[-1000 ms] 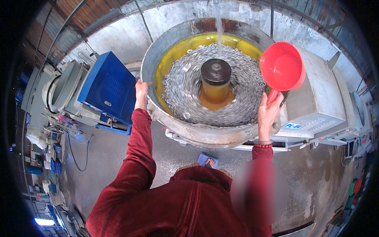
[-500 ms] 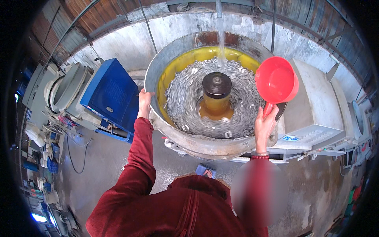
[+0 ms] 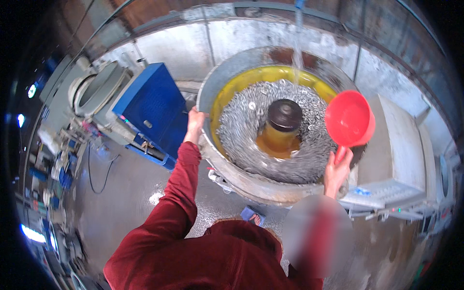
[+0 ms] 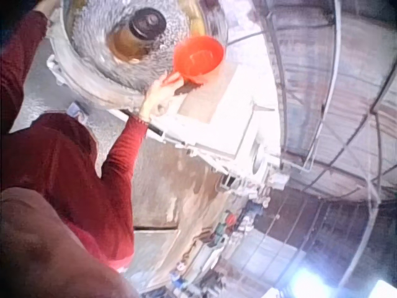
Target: The person adds water to a vibratory finishing machine containing metal parts using a red scoop and then a hose.
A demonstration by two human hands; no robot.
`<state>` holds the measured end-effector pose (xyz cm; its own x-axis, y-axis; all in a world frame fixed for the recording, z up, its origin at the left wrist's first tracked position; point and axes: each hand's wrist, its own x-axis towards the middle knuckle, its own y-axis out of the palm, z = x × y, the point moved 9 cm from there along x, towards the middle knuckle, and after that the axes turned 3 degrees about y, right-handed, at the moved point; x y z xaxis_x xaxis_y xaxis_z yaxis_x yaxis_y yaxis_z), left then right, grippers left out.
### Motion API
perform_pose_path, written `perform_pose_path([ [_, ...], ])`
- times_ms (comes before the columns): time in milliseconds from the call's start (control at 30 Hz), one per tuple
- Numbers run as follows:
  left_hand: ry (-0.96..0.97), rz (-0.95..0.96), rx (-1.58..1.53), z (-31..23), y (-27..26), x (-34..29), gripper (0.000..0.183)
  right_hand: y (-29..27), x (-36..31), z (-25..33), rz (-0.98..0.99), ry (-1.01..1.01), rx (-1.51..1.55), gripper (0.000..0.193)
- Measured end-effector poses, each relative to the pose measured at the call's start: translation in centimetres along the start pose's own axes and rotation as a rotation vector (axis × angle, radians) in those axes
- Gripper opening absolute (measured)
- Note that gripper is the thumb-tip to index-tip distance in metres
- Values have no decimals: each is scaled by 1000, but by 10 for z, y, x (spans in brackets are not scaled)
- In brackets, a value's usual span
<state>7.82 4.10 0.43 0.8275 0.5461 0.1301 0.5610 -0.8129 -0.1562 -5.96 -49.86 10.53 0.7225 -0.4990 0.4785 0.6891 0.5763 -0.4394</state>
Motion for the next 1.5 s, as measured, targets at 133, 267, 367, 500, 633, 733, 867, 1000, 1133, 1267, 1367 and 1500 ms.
perform_pose_path([
  [133,76,-57,159,21,-5,17,39,11,-2,-6,77,-10,-16,41],
  [267,58,-96,235,-37,-3,-20,37,11,1,-24,112,-23,-76,43],
  [367,74,-124,316,5,2,8,46,17,0,-22,154,-44,31,46],
  [500,-37,-160,267,-5,-1,-8,49,25,6,-26,223,-87,-183,47],
  [633,-82,-146,220,-7,-1,-9,49,25,7,-18,294,-83,-240,51],
  [733,-94,-152,176,-7,6,-12,49,25,13,-27,262,-145,-237,51],
  [867,-138,-117,185,-7,7,-17,48,10,-19,45,220,-204,-243,47],
  [1000,-159,-126,152,-8,6,-20,45,15,-16,35,233,-204,-225,56],
  [1133,-150,-150,144,-8,4,-19,43,17,-15,33,232,-226,-171,57],
  [1267,-156,-124,137,-16,7,-23,42,8,-16,36,157,-253,-198,59],
  [1367,-123,-139,97,-10,9,-18,40,8,-13,30,147,-211,-171,64],
  [1500,-99,-163,80,1,10,-12,39,10,-12,26,129,-219,-112,71],
])
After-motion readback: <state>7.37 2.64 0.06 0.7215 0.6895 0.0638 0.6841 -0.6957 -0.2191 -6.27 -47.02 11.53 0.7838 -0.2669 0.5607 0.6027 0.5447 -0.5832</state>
